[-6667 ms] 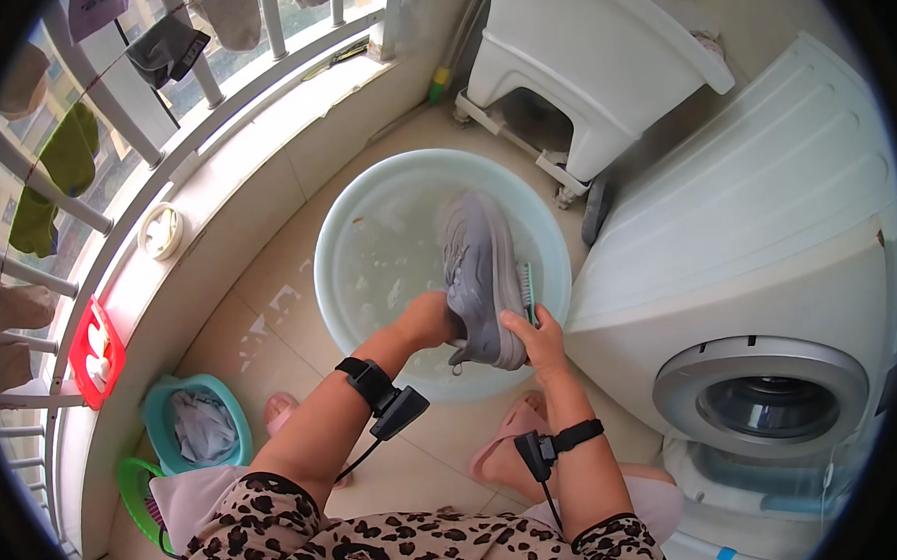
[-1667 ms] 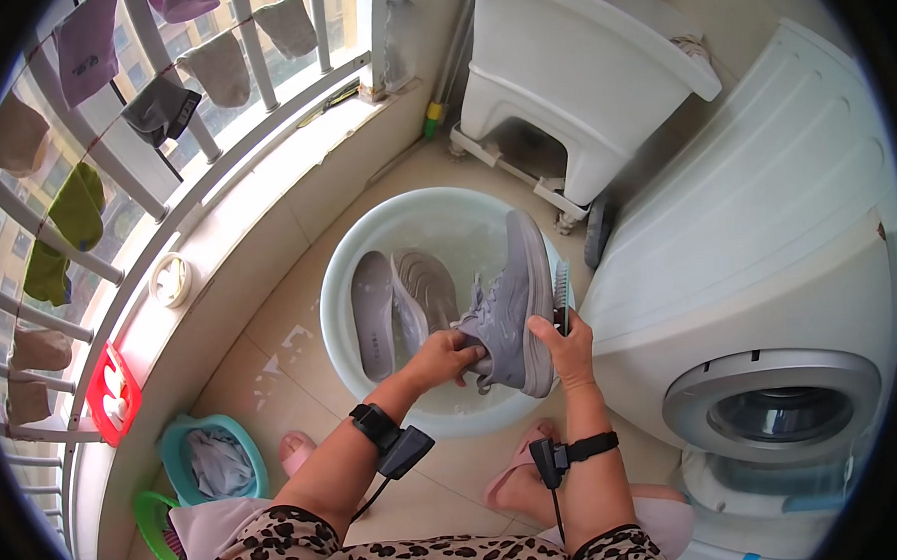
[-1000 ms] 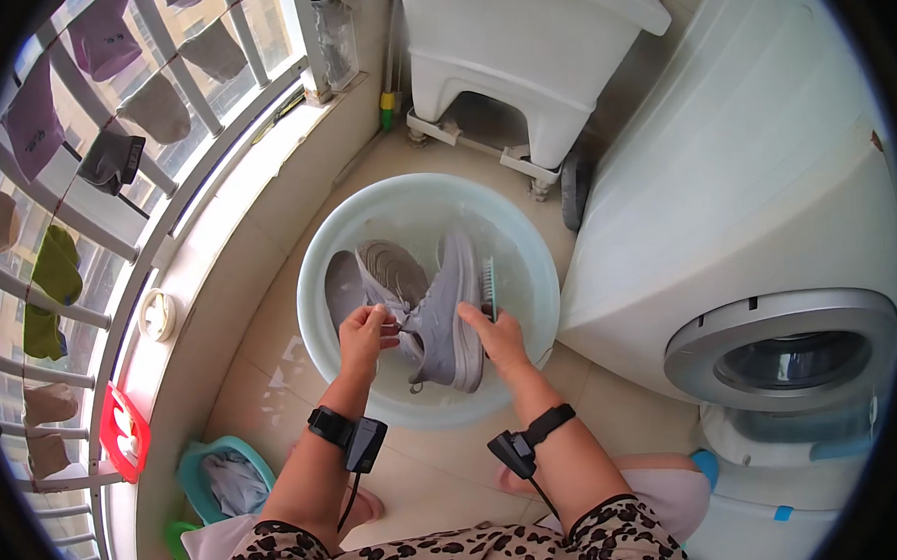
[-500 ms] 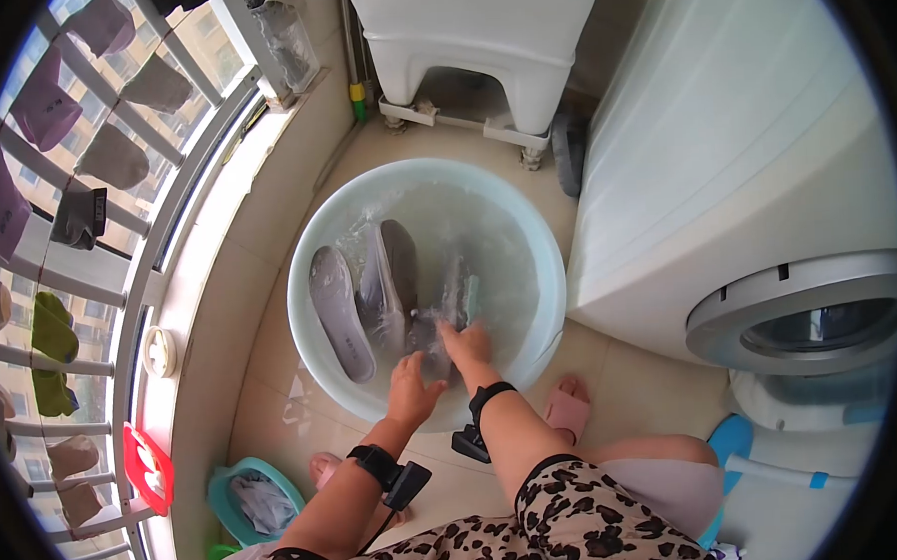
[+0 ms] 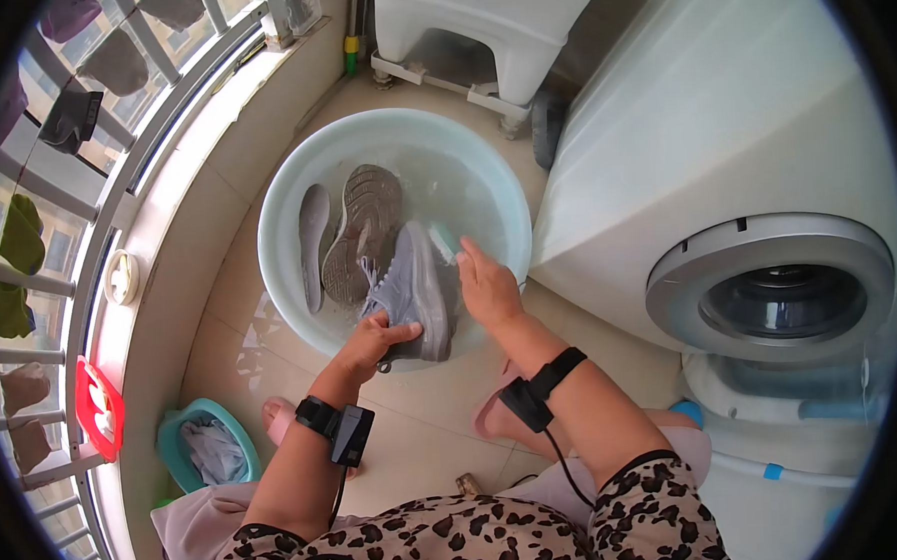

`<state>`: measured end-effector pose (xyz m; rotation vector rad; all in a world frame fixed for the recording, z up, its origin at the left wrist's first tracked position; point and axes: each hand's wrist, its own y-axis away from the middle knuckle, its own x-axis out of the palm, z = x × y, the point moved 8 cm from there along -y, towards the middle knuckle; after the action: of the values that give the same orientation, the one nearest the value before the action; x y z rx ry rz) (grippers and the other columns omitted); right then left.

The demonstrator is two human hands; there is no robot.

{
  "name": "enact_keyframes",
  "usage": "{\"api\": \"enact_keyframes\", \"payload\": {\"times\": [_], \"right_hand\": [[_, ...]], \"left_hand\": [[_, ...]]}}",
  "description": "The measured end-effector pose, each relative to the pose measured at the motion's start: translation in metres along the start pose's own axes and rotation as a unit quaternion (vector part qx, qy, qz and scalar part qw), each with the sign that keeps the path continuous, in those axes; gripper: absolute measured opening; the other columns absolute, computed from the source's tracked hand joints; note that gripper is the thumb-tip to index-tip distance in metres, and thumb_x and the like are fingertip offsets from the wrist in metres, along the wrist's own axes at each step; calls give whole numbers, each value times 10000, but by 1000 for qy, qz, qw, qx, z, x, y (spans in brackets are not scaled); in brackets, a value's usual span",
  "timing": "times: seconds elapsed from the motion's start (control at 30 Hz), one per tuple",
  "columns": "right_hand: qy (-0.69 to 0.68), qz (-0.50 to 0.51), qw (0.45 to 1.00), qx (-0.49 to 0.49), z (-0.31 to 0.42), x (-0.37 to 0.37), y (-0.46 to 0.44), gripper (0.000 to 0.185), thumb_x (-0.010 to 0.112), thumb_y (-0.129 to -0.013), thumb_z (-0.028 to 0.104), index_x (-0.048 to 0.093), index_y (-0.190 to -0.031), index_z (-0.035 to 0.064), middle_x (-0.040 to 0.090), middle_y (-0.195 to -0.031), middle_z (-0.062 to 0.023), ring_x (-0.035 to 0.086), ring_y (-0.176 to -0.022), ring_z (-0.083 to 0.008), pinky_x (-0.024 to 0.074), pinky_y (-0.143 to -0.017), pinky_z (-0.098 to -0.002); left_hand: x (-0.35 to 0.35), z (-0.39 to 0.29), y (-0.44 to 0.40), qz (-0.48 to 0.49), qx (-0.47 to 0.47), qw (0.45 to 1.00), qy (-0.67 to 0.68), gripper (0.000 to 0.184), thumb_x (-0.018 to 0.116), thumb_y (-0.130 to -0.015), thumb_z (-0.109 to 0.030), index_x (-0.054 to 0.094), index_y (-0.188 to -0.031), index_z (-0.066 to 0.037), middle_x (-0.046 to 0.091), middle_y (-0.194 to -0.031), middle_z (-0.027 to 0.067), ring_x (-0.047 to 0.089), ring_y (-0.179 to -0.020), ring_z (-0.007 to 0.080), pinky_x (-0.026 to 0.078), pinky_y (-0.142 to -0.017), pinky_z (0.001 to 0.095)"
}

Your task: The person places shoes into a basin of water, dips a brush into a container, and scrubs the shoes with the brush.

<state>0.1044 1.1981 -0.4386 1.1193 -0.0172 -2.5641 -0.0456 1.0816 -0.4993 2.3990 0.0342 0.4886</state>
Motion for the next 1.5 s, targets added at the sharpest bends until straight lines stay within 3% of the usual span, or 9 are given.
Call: {"api": "enact_keyframes", "payload": {"times": [0.07, 0.23, 0.33, 0.57, 0.67, 0.87, 1.03, 1.27, 1.5], "right_hand": [[12, 34, 994, -104, 25, -19, 20, 332, 478, -912, 225, 573, -1194, 79, 634, -877, -181, 618, -710, -364, 489, -663, -420], [253, 218, 918, -215, 45, -2, 76, 342, 503, -876, 168, 562, -1205, 97, 615, -764, -158, 612, -670, -355, 491, -603, -445], [288, 162, 908, -256, 49, 47, 29, 317, 516, -855, 150, 560, -1163, 88, 631, -789, -154, 626, -696, -353, 484, -558, -463], [226, 245, 912, -239, 48, 55, 7, 244, 530, -867, 165, 625, -1065, 60, 628, -726, -193, 622, -703, -372, 484, -578, -460], [169, 260, 925, -218, 42, 16, 28, 264, 534, -871, 174, 613, -1102, 73, 629, -736, -199, 619, -678, -373, 484, -577, -463], [309, 128, 910, -245, 28, 96, -82, 178, 500, -873, 143, 611, -982, 55, 637, -748, -205, 626, -709, -380, 483, -600, -487], [267, 307, 884, -229, 37, 52, -4, 234, 496, -872, 138, 613, -1059, 63, 653, -779, -181, 630, -716, -375, 487, -622, -484], [345, 171, 890, -244, 25, 96, -84, 256, 478, -863, 124, 607, -1073, 56, 639, -735, -193, 624, -678, -381, 488, -605, -484], [227, 300, 895, -241, 46, 44, 19, 264, 480, -867, 129, 597, -1095, 64, 644, -765, -197, 627, -673, -375, 490, -584, -478]], "left_hand": [[-5, 8, -4, -21, 12, 1000, 1, 287, 726, -763, -165, 584, -924, 26, 611, -868, 72, 587, -734, 144, 465, -641, 276], [-12, 12, -3, -69, 16, 997, -11, 319, 717, -758, -145, 571, -960, 55, 608, -876, 80, 587, -757, 156, 468, -682, 296], [-12, 25, -18, -55, 57, 996, 34, 344, 713, -753, -139, 564, -979, 73, 605, -882, 85, 583, -770, 167, 465, -692, 308], [-27, 31, -22, -103, 25, 994, 21, 324, 731, -730, -164, 588, -916, 59, 600, -854, 87, 559, -752, 156, 451, -659, 303], [-26, 32, -25, -90, 37, 995, 32, 303, 754, -740, -161, 461, -716, -88, 476, -691, -16, 433, -584, 78, 364, -513, 259], [-30, 37, -28, -113, 36, 993, -16, 323, 735, -727, -182, 451, -699, -30, 449, -702, 11, 408, -636, 112, 381, -550, 295], [-25, 32, -31, -86, 54, 994, 43, 312, 751, -746, -168, 452, -708, -89, 463, -677, -23, 425, -574, 69, 362, -503, 253], [-28, 26, -16, -119, 11, 993, -15, 314, 741, -716, -203, 499, -738, -3, 492, -713, 31, 457, -633, 115, 404, -538, 311], [-15, 34, -25, -42, 57, 992, 108, 170, 686, -789, -102, 541, -835, -26, 558, -784, 5, 516, -662, 86, 431, -592, 265]]}}
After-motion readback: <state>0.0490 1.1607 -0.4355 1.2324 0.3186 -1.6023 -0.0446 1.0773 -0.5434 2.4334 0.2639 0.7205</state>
